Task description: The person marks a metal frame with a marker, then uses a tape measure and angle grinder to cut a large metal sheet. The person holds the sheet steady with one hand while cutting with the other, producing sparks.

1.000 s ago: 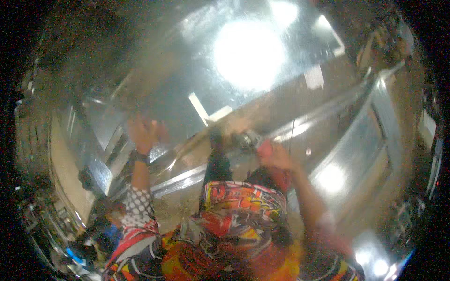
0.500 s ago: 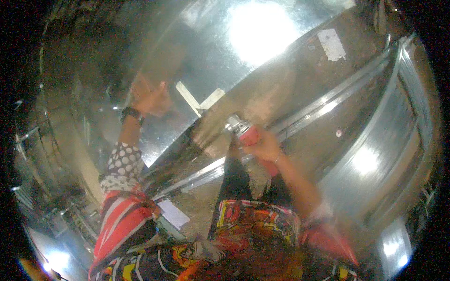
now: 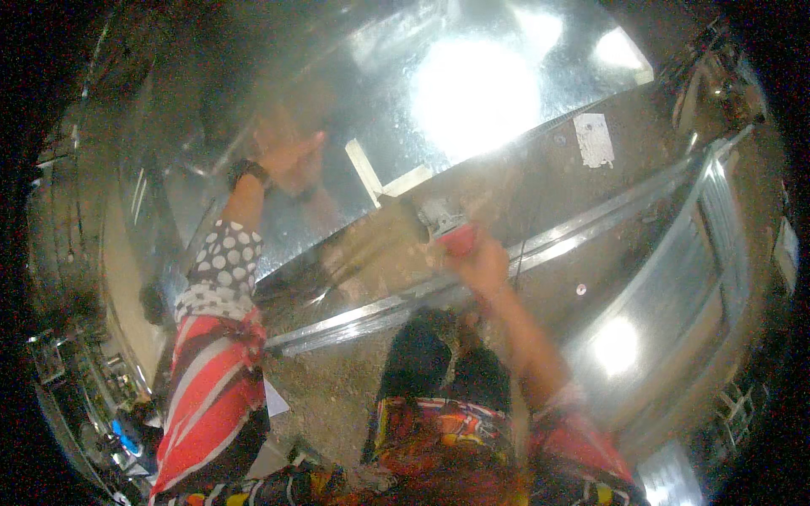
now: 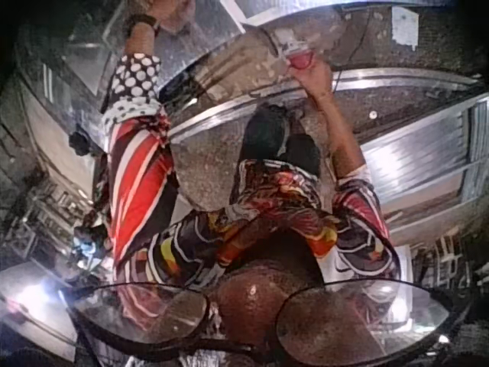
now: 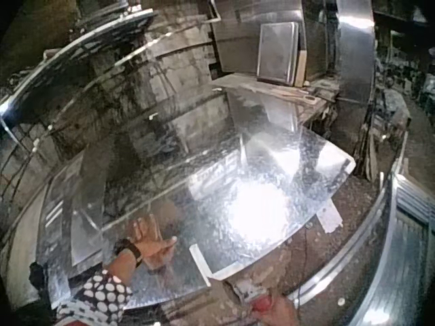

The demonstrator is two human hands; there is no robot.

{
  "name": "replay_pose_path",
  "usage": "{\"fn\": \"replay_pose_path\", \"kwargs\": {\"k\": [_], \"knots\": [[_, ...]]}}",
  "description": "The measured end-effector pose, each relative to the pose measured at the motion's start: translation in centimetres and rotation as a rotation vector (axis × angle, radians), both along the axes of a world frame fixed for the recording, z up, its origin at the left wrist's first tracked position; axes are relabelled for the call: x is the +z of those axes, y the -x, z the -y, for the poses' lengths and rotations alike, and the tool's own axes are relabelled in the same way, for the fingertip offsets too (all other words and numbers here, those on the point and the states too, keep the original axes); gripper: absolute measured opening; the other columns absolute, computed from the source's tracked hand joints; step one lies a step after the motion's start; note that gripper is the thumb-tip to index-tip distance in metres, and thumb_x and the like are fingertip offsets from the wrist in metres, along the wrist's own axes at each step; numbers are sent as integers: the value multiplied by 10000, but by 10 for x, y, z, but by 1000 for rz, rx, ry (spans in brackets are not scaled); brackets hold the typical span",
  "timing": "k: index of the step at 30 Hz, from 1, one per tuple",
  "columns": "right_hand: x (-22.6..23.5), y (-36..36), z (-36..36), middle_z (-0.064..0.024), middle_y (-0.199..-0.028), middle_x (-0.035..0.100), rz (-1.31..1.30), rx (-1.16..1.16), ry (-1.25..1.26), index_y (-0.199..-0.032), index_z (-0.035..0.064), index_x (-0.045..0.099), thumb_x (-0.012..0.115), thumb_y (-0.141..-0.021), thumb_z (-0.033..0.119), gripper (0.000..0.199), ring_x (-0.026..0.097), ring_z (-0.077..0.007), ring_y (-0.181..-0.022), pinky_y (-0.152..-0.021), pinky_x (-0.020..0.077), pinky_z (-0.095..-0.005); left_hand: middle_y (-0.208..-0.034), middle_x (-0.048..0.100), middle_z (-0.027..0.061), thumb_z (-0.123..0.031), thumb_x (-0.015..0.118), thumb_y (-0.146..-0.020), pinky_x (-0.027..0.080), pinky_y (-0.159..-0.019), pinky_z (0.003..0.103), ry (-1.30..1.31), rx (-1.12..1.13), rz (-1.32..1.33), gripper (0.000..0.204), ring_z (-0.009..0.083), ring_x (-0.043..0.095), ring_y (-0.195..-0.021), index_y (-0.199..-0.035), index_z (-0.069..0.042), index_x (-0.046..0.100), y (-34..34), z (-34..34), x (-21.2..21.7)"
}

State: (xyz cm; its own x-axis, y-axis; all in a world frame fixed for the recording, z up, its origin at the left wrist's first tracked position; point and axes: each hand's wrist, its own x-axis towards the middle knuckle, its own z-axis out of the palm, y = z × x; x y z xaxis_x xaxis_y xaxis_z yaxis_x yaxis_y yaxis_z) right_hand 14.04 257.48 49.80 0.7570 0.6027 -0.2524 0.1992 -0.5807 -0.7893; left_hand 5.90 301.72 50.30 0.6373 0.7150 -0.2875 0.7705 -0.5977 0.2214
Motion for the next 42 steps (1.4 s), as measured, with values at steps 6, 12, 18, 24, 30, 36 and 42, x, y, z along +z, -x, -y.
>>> {"fn": "replay_pose_path", "kwargs": {"k": [6, 12, 18, 24, 30, 36, 42], "knots": [[-48, -8, -5, -141, -913, 721, -270, 74, -220, -1121, 20, 636, 831, -679, 211, 520, 711, -276, -812, -736, 561, -388, -1619, -82, 383, -924, 538, -724, 19, -1173, 696, -10, -16, -11, 1351, 549, -152, -1494, -1630, -107, -41, -1, 5, 16], [-102, -5, -11, -56, -966, 700, -933, 250, -368, -1083, 35, 649, 833, -733, 174, 419, 678, -163, -852, -755, 567, -342, -1641, -68, 342, -915, 529, -739, 21, -1163, 713, -21, -4, -80, 1324, 503, -126, -1520, -1631, -120, -40, -2, 6, 21], [-135, 2, -41, -104, -932, 692, -1181, 312, -391, -1108, -9, 626, 822, -731, 192, 470, 709, -222, -782, -676, 599, -372, -1649, -79, 322, -928, 526, -726, 18, -1157, 722, -32, -22, -102, 1337, 486, -113, -1529, -1629, -140, -68, -3, 6, 27], [-142, 3, -52, -128, -935, 692, -1306, 274, -455, -1154, -21, 598, 806, -718, 201, 532, 714, -248, -737, -687, 618, -401, -1644, -84, 334, -944, 534, -702, 17, -1149, 728, -2, 67, -86, 1370, 485, -111, -1530, -1627, -143, -83, 0, 9, 30], [-141, 0, -59, -107, -1108, 697, -1328, 402, -394, -1158, 45, 693, 819, -720, 265, 506, 636, -218, -1073, -962, 499, -351, -1638, -98, 343, -945, 536, -700, 15, -1141, 734, 10, 44, -97, 1379, 496, -122, -1524, -1624, -140, -94, -1, 9, 32], [-132, 4, -61, -82, -1094, 714, -1339, 416, -423, -1121, 32, 708, 808, -738, 233, 444, 661, -209, -1027, -938, 505, -322, -1638, -101, 342, -946, 537, -698, 13, -1141, 735, 12, 48, -100, 1377, 502, -124, -1521, -1626, -141, -86, -1, 11, 32], [-116, 5, -66, -76, -1096, 723, -1256, 468, -396, -1099, 28, 716, 813, -727, 216, 428, 662, -198, -1027, -921, 506, -317, -1640, -102, 338, -947, 532, -700, 10, -1140, 739, 15, 63, -104, 1381, 503, -127, -1520, -1625, -128, -86, -4, 16, 38]]}}
